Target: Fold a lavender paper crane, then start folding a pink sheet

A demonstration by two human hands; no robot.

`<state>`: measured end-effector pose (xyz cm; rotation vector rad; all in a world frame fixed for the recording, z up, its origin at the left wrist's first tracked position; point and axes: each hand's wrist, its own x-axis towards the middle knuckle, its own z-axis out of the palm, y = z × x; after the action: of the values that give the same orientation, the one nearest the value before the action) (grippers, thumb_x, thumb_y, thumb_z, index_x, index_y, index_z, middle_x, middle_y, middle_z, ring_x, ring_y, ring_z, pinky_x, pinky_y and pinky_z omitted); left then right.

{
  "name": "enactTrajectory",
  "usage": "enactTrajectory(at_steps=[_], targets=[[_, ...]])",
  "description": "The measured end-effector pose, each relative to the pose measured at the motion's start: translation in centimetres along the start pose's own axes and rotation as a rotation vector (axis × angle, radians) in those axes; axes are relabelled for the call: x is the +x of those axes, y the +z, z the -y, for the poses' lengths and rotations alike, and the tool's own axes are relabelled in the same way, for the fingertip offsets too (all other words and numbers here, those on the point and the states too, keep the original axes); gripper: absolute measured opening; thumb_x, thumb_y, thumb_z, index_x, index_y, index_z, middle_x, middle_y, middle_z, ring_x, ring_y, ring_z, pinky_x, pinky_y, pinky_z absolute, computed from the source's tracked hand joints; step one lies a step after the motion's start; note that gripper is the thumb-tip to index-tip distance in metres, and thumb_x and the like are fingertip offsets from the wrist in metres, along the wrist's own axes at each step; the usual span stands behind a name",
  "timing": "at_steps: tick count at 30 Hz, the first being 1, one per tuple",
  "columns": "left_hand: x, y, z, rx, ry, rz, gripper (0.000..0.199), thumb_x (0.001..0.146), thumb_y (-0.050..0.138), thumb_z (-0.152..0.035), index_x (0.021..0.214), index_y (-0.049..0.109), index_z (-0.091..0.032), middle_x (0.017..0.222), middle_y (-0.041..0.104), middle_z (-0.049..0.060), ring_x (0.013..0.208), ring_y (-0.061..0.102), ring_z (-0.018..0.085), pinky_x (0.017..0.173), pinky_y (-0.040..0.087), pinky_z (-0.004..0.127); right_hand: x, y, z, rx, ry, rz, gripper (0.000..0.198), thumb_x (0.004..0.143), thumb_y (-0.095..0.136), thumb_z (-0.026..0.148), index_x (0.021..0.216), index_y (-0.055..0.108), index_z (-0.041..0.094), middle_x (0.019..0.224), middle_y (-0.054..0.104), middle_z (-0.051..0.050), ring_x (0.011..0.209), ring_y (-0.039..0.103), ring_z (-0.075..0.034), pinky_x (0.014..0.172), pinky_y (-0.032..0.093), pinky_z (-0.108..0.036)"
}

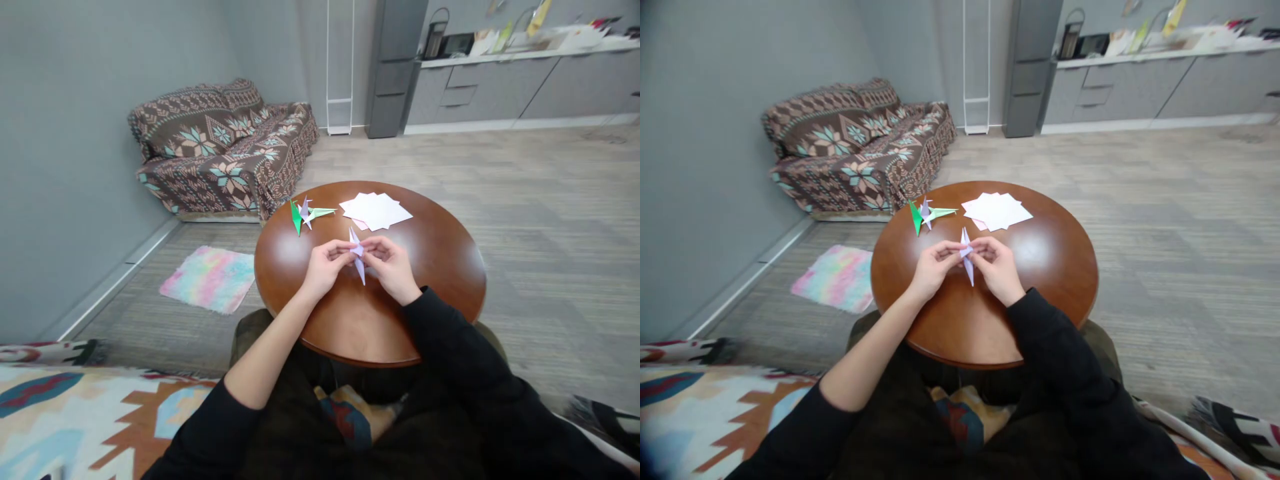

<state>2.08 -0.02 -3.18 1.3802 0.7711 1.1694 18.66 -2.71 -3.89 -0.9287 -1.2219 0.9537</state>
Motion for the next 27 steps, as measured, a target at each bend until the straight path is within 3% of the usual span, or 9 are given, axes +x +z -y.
enactTrajectory(at_steps=[5, 11, 15, 18, 23, 27], targets=[[0.1, -0.1, 0.3, 0.076, 0.066, -0.051, 0.028, 0.077, 0.084, -0.04, 0.088, 0.077, -0.015, 0.088, 0.077, 0.008, 0.081, 0.073, 0.021, 0.078, 0.061, 0.035, -0.1, 0.3, 0.0, 0.01, 0.028, 0.009, 0.036, 0.075, 0.088, 0.042, 0.097, 0.068, 0.021, 0.085, 0.072, -0.003, 0.079, 0.071, -0.019, 0.079, 0.063, -0.037], [0.0, -0.1, 0.8, 0.189, 0.182, -0.172, 0.019, 0.082, 0.078, -0.034, 0.086, 0.073, -0.016, 0.123, 0.063, 0.012, 0.105, 0.07, 0.024, 0.089, 0.061, 0.038, -0.4, 0.9, -0.6, 0.058, 0.112, 0.067, 0.054, 0.072, 0.088, 0.041, 0.111, 0.054, 0.026, 0.109, 0.072, -0.004, 0.077, 0.077, -0.021, 0.067, 0.068, -0.042], [-0.7, 0.1, 0.2, 0.402, 0.282, -0.214, 0.01, 0.089, 0.072, -0.028, 0.092, 0.074, -0.018, 0.14, 0.051, 0.014, 0.115, 0.064, 0.026, 0.086, 0.062, 0.037, -0.4, 0.7, -0.7, -0.007, 0.046, 0.013, 0.041, 0.076, 0.082, 0.036, 0.102, 0.053, 0.024, 0.107, 0.073, -0.005, 0.073, 0.075, -0.019, 0.058, 0.065, -0.034], [-0.8, 0.2, -0.2, 0.495, 0.302, -0.241, 0.008, 0.088, 0.073, -0.026, 0.091, 0.074, -0.018, 0.138, 0.052, 0.014, 0.117, 0.061, 0.027, 0.094, 0.059, 0.041, -0.4, 0.5, -0.3, -0.114, -0.07, -0.048, 0.025, 0.082, 0.077, 0.031, 0.098, 0.058, 0.023, 0.098, 0.074, -0.006, 0.078, 0.073, -0.019, 0.063, 0.062, -0.032], [-0.8, 0.6, -0.3, 0.313, 0.135, -0.054, 0.02, 0.078, 0.078, -0.021, 0.098, 0.076, -0.018, 0.104, 0.07, 0.009, 0.09, 0.068, 0.022, 0.086, 0.058, 0.037, -0.6, 0.3, 0.2, -0.32, -0.279, -0.086, 0.012, 0.086, 0.073, 0.022, 0.098, 0.072, 0.022, 0.097, 0.076, -0.006, 0.086, 0.071, -0.023, 0.08, 0.06, -0.04], [-0.8, 0.8, -0.4, 0.098, 0.012, 0.064, 0.037, 0.071, 0.082, -0.021, 0.107, 0.076, -0.016, 0.105, 0.077, 0.01, 0.099, 0.072, 0.025, 0.094, 0.057, 0.038, -0.3, 0.0, 0.2, -0.456, -0.441, -0.094, 0.015, 0.087, 0.072, 0.017, 0.098, 0.078, 0.024, 0.099, 0.078, -0.008, 0.097, 0.068, -0.028, 0.091, 0.055, -0.047]])
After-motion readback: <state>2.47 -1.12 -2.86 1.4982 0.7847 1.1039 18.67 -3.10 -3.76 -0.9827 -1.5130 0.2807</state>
